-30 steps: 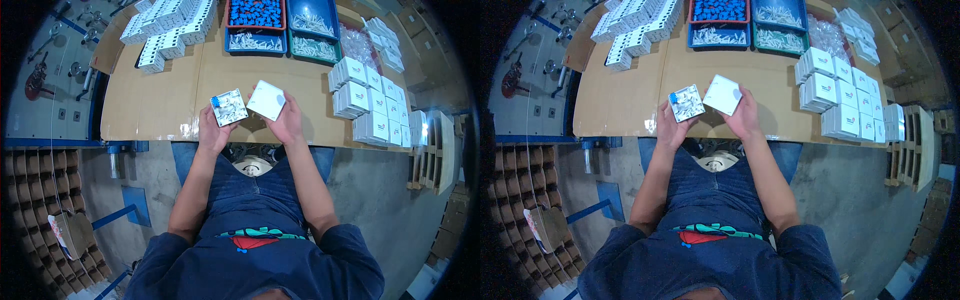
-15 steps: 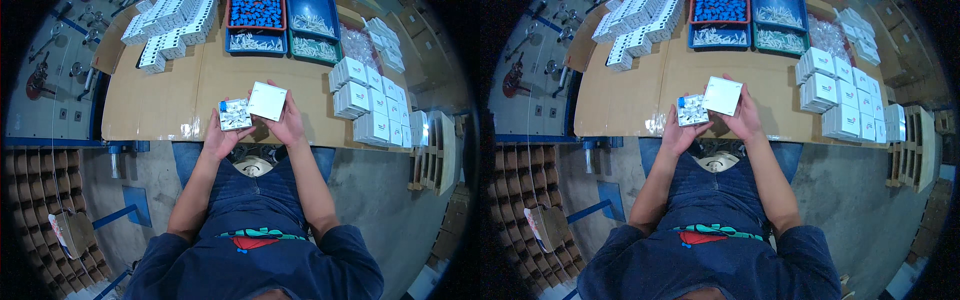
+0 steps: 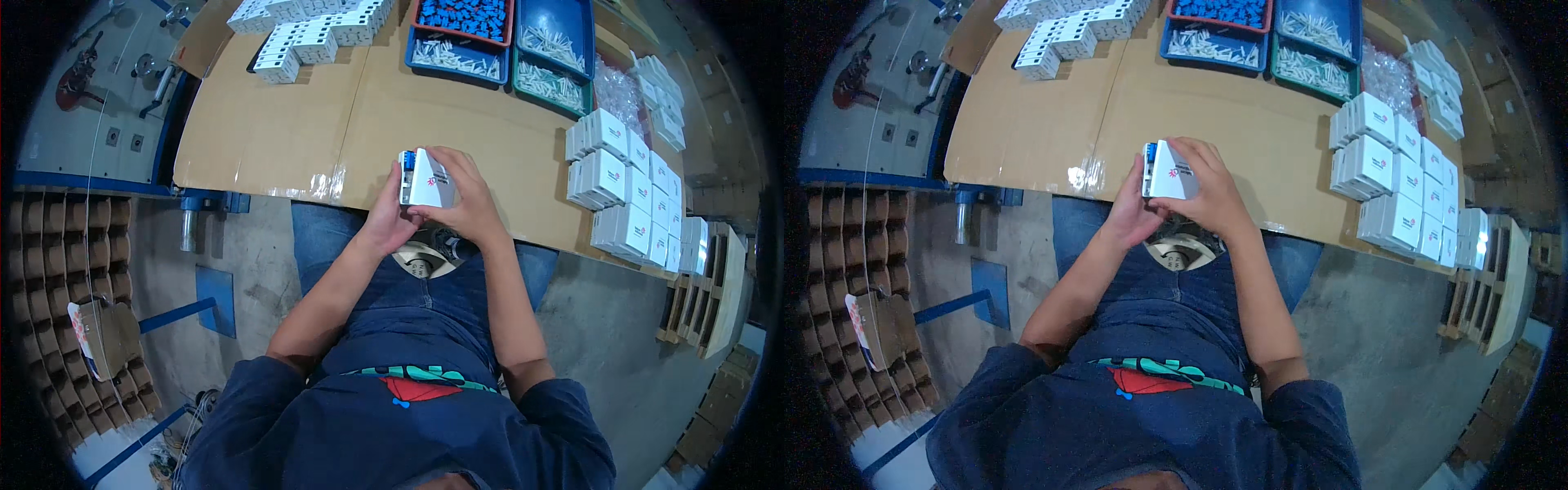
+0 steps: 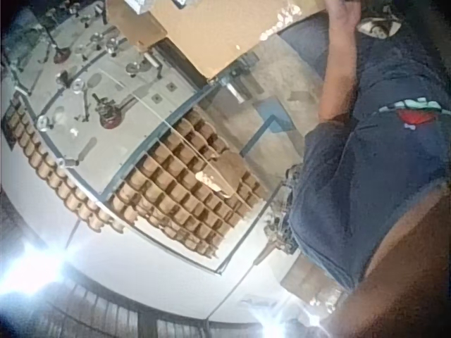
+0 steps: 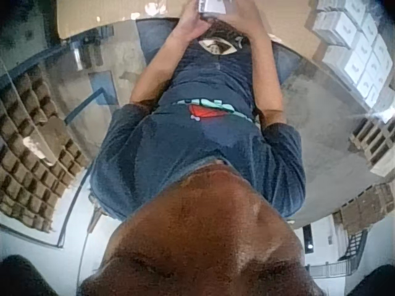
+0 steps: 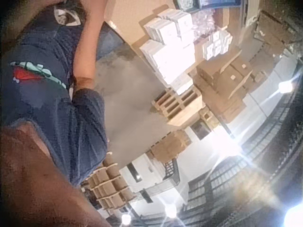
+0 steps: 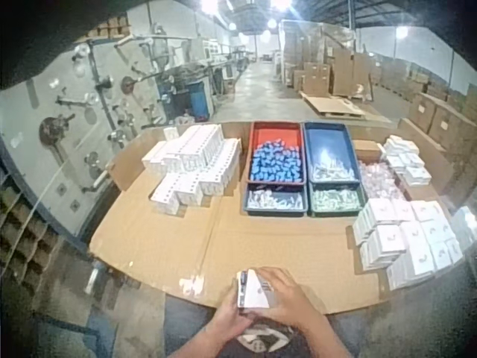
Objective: The recorder is assembling small electrical components into plastic cases and then packing those cases into small white boxes in a factory setting.
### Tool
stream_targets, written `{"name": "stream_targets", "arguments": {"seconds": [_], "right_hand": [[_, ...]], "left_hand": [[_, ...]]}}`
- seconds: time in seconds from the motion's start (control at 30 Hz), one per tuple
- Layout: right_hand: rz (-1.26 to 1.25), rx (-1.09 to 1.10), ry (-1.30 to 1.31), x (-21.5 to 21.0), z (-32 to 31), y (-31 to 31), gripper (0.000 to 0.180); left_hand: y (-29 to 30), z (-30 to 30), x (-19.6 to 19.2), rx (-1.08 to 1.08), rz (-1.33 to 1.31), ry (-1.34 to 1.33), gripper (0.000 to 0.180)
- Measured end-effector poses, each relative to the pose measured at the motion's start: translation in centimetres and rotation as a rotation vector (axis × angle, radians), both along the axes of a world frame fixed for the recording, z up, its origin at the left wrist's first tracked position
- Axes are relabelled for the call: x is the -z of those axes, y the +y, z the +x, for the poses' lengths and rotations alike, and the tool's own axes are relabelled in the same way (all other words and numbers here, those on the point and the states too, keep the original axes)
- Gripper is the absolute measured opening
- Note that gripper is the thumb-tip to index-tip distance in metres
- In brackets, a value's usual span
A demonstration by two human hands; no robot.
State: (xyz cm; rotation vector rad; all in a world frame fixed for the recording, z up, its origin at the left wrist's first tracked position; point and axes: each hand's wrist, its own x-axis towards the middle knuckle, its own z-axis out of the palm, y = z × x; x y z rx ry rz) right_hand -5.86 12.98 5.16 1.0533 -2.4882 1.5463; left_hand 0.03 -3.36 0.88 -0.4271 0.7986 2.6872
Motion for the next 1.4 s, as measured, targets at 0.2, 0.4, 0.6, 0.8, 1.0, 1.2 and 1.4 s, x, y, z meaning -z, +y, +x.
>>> {"name": "stream_targets", "arguments": {"seconds": [0.2, 0.4, 0.6, 0.8, 1.0, 1.2, 1.4], "right_hand": [[-0.014, -0.014, -0.014, 0.5, 0.3, -0.4, 0.086], [-0.002, -0.034, -0.016, 0.4, 0.3, -0.4, 0.088], [0.0, -0.044, -0.042, 0.4, 0.2, -0.3, 0.09], [0.003, -0.039, -0.018, 0.7, 0.1, -0.4, 0.09], [0.012, -0.046, -0.045, 0.6, 0.1, -0.3, 0.09], [0.023, -0.044, -0.034, 0.8, 0.0, -0.4, 0.09], [0.015, -0.121, 0.038, 1.6, -0.6, -0.3, 0.091]], "left_hand": [[1.0, 0.3, -1.2, -0.022, -0.067, -0.033, 0.064], [0.9, 0.3, -1.1, -0.011, -0.056, -0.02, 0.065], [0.7, 0.4, -1.4, 0.001, -0.072, -0.028, 0.065], [0.7, 0.1, -0.9, 0.021, -0.113, 0.014, 0.07], [1.0, 0.2, -1.1, 0.022, -0.114, -0.013, 0.069], [0.9, 0.3, -1.1, -0.012, -0.042, -0.047, 0.065], [0.3, 0.8, -1.5, 0.005, -0.23, -0.035, 0.041]]}}
